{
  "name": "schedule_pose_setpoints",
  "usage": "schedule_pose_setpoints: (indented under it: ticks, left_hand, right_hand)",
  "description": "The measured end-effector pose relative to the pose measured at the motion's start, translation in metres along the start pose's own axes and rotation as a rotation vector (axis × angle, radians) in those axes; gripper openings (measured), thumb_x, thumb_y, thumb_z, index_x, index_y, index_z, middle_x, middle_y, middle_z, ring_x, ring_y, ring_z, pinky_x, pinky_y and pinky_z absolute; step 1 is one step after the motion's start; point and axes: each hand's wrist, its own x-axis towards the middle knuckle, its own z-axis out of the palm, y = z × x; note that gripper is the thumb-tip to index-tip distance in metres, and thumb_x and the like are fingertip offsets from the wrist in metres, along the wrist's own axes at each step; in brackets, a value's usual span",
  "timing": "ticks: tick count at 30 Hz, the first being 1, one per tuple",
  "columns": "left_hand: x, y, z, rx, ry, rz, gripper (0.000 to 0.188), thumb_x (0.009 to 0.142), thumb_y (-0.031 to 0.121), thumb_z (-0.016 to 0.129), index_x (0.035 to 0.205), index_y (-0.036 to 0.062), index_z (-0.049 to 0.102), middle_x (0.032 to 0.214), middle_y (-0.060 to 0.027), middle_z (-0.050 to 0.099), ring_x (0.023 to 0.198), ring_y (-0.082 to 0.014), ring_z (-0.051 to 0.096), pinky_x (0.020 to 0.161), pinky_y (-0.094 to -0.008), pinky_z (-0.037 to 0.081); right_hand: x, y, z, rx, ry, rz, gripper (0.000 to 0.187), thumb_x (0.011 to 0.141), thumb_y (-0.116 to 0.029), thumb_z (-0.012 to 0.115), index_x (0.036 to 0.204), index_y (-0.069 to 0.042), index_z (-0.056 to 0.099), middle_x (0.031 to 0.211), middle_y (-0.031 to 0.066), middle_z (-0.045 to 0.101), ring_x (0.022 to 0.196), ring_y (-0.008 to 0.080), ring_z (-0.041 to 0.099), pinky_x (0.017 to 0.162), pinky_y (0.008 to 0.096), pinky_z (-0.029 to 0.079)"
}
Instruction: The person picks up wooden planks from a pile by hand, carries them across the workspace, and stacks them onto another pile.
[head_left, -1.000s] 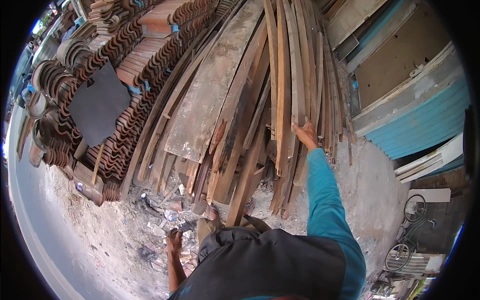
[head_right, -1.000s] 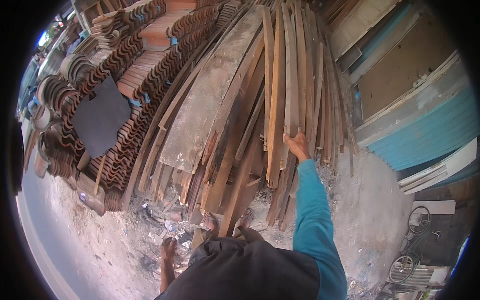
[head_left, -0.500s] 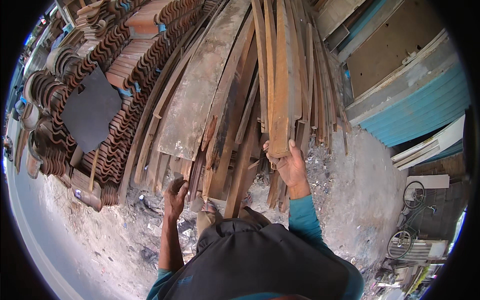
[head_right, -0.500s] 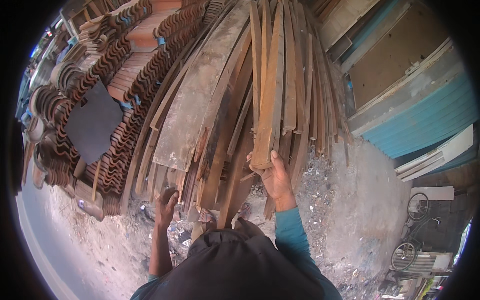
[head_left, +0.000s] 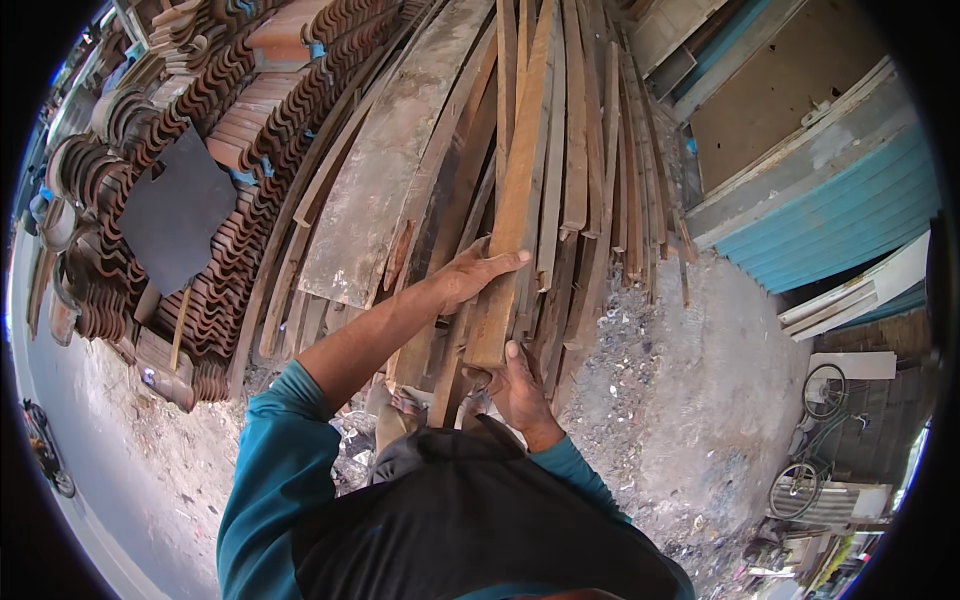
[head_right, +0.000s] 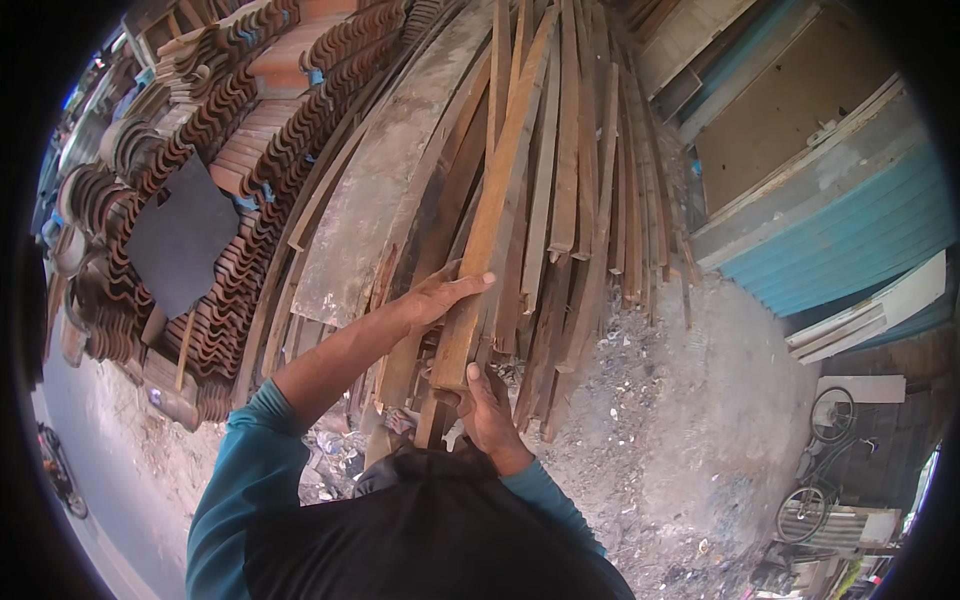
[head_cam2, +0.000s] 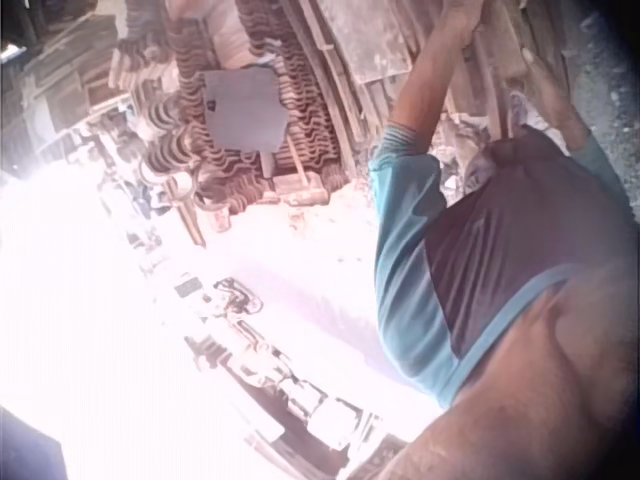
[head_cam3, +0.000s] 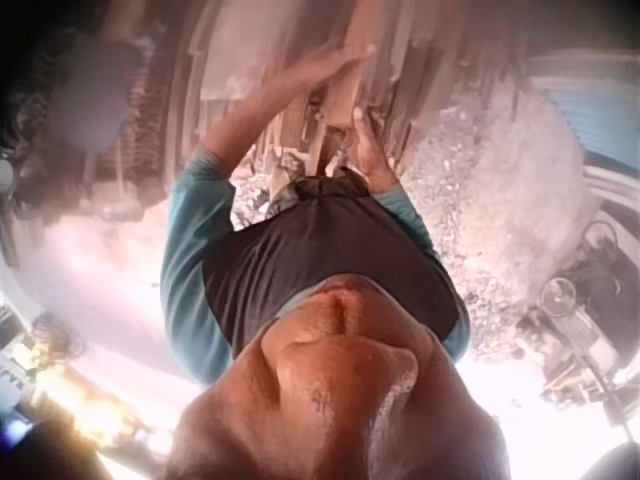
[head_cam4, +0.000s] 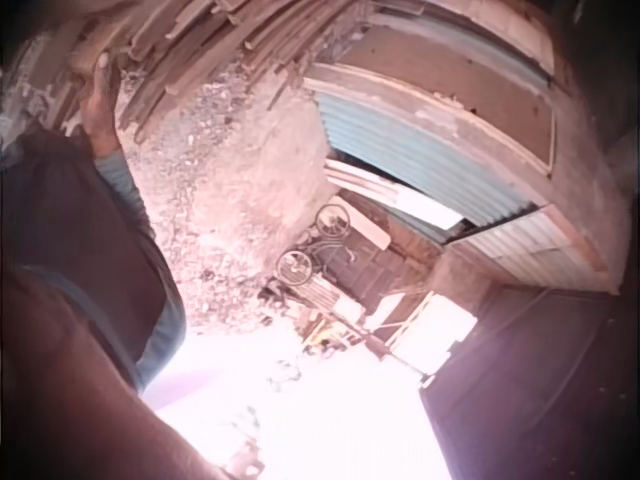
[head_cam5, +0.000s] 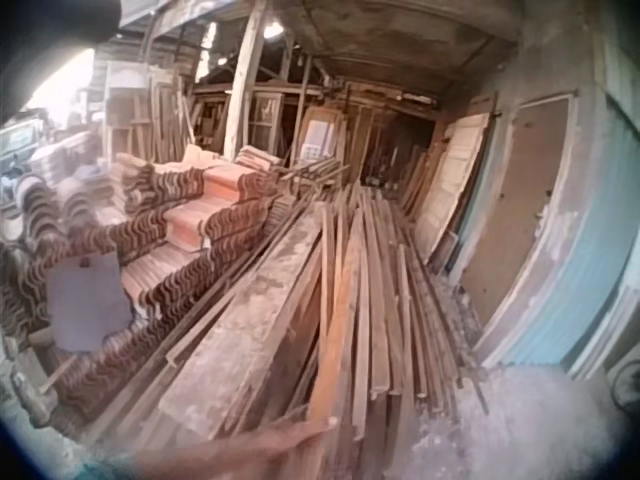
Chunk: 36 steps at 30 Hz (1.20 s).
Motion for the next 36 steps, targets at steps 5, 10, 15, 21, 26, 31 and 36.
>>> schedule_pose_setpoints:
  ticks: [5,10,15,21,26,31,36]
  left_hand:
    - [-0.008,0.022,0.018,0.082,0.138,0.042,0.084,0.076,0.042,0.074,0.134,-0.0082,0.040,0.117,-0.0211,0.057,0.112,-0.0266,0.055,0.095,-0.0386,0.046]
    - [-0.079,0.051,-0.018,0.114,0.199,0.107,0.081,0.080,0.044,0.066,0.135,-0.0094,0.043,0.120,-0.0229,0.056,0.112,-0.0291,0.055,0.095,-0.0375,0.044]
    - [-0.199,0.003,-0.084,0.382,0.312,-0.027,0.094,0.074,0.046,0.066,0.145,-0.0060,0.036,0.133,-0.0192,0.051,0.121,-0.0284,0.049,0.105,-0.0370,0.037]
    - [-0.329,-0.048,-0.065,0.186,0.240,-0.194,0.102,0.065,0.043,0.075,0.147,-0.0031,0.034,0.130,-0.0185,0.053,0.122,-0.0291,0.049,0.104,-0.0379,0.038]
    - [-0.354,-0.066,-0.056,0.278,0.207,-0.235,0.089,0.070,0.037,0.076,0.142,-0.0002,0.038,0.116,-0.0191,0.059,0.110,-0.0287,0.057,0.099,-0.0386,0.043]
    - [-0.353,-0.096,-0.067,0.237,0.178,-0.247,0.084,0.074,0.034,0.074,0.141,0.0005,0.037,0.121,-0.0224,0.060,0.114,-0.0314,0.058,0.099,-0.0411,0.045]
    - [-0.345,-0.131,-0.053,0.395,0.290,-0.235,0.088,0.077,0.032,0.077,0.146,0.0014,0.033,0.122,-0.0262,0.061,0.116,-0.0367,0.060,0.099,-0.0416,0.047]
  right_hand:
    - [-0.006,-0.018,-0.003,-0.194,0.028,0.018,0.047,0.104,-0.037,0.049,0.137,-0.003,0.048,0.127,0.0120,0.060,0.116,0.0226,0.061,0.091,0.0360,0.054]
    - [0.009,-0.045,-0.016,-0.359,-0.201,0.037,0.048,0.102,-0.038,0.053,0.131,0.000,0.056,0.114,0.0108,0.067,0.107,0.0219,0.066,0.088,0.0342,0.055]
    - [0.069,-0.048,-0.043,-0.292,-0.090,0.050,0.057,0.101,-0.042,0.055,0.131,0.006,0.051,0.111,0.0155,0.067,0.103,0.0235,0.068,0.083,0.0330,0.056]
    - [0.165,-0.021,-0.023,-0.068,0.107,-0.004,0.075,0.095,-0.052,0.059,0.133,0.010,0.042,0.117,0.0217,0.063,0.107,0.0286,0.065,0.092,0.0381,0.054]
    - [0.197,0.002,0.018,0.129,0.107,0.010,0.116,0.083,-0.067,0.065,0.149,0.012,0.014,0.148,0.0312,0.027,0.140,0.0411,0.031,0.117,0.0497,0.028]
    - [0.221,0.009,0.052,0.179,-0.018,-0.023,0.082,0.086,-0.059,0.066,0.143,-0.006,0.039,0.141,0.0123,0.046,0.128,0.0313,0.044,0.109,0.0467,0.035]
    - [0.254,0.038,0.036,-0.029,0.124,0.035,0.058,0.089,-0.044,0.069,0.133,-0.009,0.055,0.131,0.0048,0.057,0.117,0.0230,0.055,0.099,0.0430,0.047]
